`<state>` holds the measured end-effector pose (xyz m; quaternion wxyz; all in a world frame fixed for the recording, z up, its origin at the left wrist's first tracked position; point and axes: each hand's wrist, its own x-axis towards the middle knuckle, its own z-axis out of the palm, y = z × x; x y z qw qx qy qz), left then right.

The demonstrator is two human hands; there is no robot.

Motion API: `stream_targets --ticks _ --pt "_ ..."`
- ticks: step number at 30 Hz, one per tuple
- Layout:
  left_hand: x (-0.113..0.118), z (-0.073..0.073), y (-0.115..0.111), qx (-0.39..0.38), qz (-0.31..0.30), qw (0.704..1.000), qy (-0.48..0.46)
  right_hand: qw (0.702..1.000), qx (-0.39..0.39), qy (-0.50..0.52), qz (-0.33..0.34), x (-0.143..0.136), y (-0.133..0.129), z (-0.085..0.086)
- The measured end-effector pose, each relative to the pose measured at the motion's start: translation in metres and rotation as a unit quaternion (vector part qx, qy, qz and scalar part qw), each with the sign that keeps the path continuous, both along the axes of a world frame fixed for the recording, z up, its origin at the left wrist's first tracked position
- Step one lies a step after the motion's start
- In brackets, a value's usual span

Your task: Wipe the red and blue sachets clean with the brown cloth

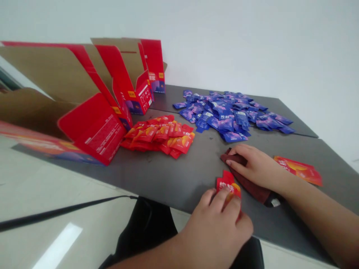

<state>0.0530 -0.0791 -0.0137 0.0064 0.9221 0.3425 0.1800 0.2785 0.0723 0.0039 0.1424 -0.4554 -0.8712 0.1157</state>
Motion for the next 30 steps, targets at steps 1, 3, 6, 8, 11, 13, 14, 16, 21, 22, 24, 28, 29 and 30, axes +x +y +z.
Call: stream_targets --ticks 1,3,6,8,11,13,14,16,21,22,24,28,29,30 --pt "-0.001 -0.002 -0.001 0.016 -0.016 1.000 -0.006 1.000 -0.003 0.000 -0.002 0.000 0.000 0.000" --pt "-0.010 -0.002 -0.002 0.011 -0.040 0.999 -0.025 1.000 -0.011 0.000 -0.005 0.001 0.000 0.000" --pt "-0.035 0.011 0.008 -0.047 0.004 0.997 -0.055 1.000 -0.022 0.003 -0.005 0.001 0.001 0.000" --pt "-0.058 0.027 0.024 -0.056 0.079 0.993 -0.074 1.000 -0.025 0.004 -0.001 0.001 0.002 0.000" --pt "-0.096 0.055 0.064 -0.014 0.227 0.968 -0.102 1.000 -0.023 0.000 -0.005 0.002 0.003 -0.001" --pt "-0.121 0.065 0.094 0.002 0.339 0.936 -0.092 1.000 -0.019 -0.001 -0.008 0.003 0.003 -0.001" --pt "-0.131 0.066 0.109 -0.004 0.361 0.929 -0.087 1.000 -0.017 -0.001 -0.008 0.003 0.002 -0.001" --pt "-0.147 0.059 0.133 -0.033 0.361 0.930 -0.063 1.000 -0.015 0.000 -0.006 0.003 0.002 -0.001" --pt "-0.158 0.034 0.162 -0.114 0.343 0.932 0.021 1.000 -0.017 0.002 0.000 0.003 0.003 0.000" --pt "-0.158 0.033 0.164 -0.121 0.342 0.932 0.029 1.000 -0.018 0.002 0.001 0.003 0.004 0.000" --pt "-0.155 0.038 0.166 -0.121 0.334 0.934 0.038 1.000 -0.020 -0.001 0.005 0.003 0.003 0.001" --pt "-0.134 0.052 0.168 -0.082 0.310 0.947 0.028 1.000 -0.013 -0.004 0.015 0.001 -0.004 0.002" --pt "-0.124 0.055 0.167 -0.072 0.299 0.951 0.022 1.000 -0.010 0.003 0.017 0.000 -0.006 0.002" --pt "-0.112 0.057 0.165 -0.064 0.284 0.956 0.015 1.000 -0.009 0.019 0.016 -0.001 -0.007 0.003"
